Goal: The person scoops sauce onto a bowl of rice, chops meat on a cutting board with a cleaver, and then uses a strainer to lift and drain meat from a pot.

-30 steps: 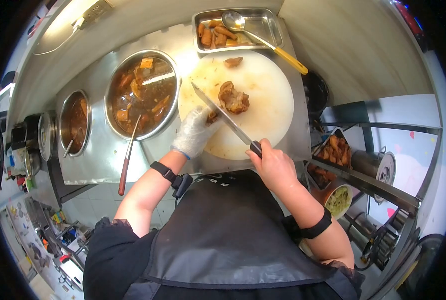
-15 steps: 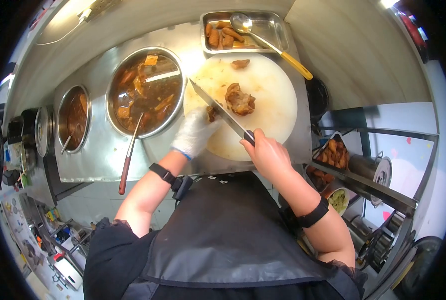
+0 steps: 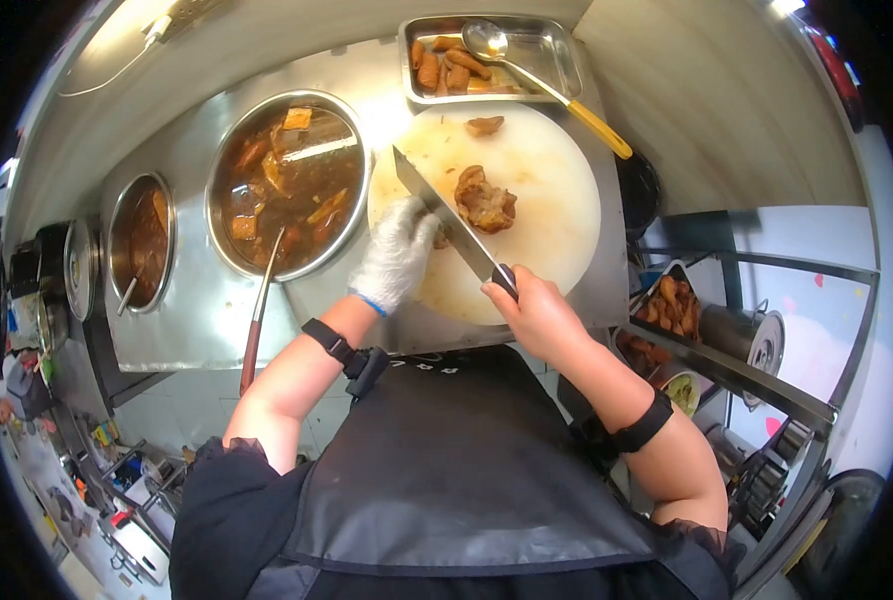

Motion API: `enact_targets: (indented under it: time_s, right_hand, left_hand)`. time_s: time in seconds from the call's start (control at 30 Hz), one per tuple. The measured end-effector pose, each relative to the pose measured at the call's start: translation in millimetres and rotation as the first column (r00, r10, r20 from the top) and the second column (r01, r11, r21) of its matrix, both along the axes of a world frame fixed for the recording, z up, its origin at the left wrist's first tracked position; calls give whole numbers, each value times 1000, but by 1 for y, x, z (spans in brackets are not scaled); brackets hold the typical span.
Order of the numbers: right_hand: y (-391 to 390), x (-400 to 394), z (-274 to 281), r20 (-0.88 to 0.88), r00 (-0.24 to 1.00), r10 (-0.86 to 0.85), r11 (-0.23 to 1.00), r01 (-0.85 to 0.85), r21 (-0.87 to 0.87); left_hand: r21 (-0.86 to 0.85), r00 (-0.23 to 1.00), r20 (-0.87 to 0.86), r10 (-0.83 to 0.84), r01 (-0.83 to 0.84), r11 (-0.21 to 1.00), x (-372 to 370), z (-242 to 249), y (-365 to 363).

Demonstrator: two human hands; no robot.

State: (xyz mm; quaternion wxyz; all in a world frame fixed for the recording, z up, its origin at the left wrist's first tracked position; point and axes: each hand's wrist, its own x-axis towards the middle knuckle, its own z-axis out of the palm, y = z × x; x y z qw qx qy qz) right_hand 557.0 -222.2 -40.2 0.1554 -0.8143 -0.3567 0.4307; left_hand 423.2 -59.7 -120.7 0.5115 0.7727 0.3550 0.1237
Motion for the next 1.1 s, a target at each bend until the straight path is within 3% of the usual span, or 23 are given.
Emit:
enact_targets:
  time_s: [0.07,0.1,0.17,0.2,0.27,0.3,0.37,0.4,0.43,0.5,0.53,0.57,0.6,0.63,0.7,0.93,1.0,1.1]
  right_hand:
    - [-4,2,-15,-146,985,-92,994,99,43]
    - [-6,4,-15,-149,984,-96,994,102,34]
    - [-6,4,-12,-454,834,-314,946,313,-80]
    - [-8,5,-16,-460,831,-313,947,310,-85]
    - [-16,5,-24,-627,637,-450,880,438,-186]
    - [-15,6,-24,-629,632,-453,878,438,-192]
    - [-12,10,-21,-661,443,-606,771,533,-349]
    - [-14,13,-31,-688,378,-619,751,541,-379]
    - [-17,13,-36,-687,378,-620,751,540,-381]
    - [-17,15,-42,-661,532,-530,830,486,-274]
    - [-19,17,-43,-661,529,-533,829,484,-281]
    - [-21,21,-45,-473,787,-396,914,389,-117]
    - [-22,24,-46,-214,950,-226,972,235,17]
    - [-22,26,-43,-214,951,-224,972,233,17]
    - [-20,28,-35,195,981,7,997,-22,72]
    - [-30,28,-42,168,985,30,978,-63,198]
    - [-34,29,-43,150,982,111,977,-136,166]
    - [-38,32,-43,111,985,135,972,-153,181]
  left_hand:
    - [193,997,54,53,-62,979,6,-9,-5]
    - [185,998,50,50,-58,981,9,-13,-7]
    - [290,993,96,72,-97,952,13,-21,-6]
    - [289,993,87,75,-97,952,14,-25,-6]
    - [298,994,92,55,-80,951,13,-27,-7]
    - [295,995,85,53,-76,952,13,-28,-6]
    - [172,998,43,49,-55,983,12,-22,-5]
    - [276,999,40,4,-15,961,10,-41,-4]
    - [275,999,40,5,-16,961,8,-38,-4]
    - [-60,997,77,26,-22,998,8,-32,-1]
    - [-65,997,72,28,-23,998,6,-30,1]
    - [-6,997,76,-3,3,1000,4,-28,5]
    - [56,996,82,-35,30,998,2,-27,8]
    - [56,996,81,-33,28,998,-2,-29,10]
    - [40,996,-56,-70,72,997,-8,-31,15]
    - [-66,959,-176,-222,214,975,-13,9,13]
    - [-122,936,-220,-276,254,959,-15,7,13]
    - [17,939,-182,-291,299,954,-18,2,8]
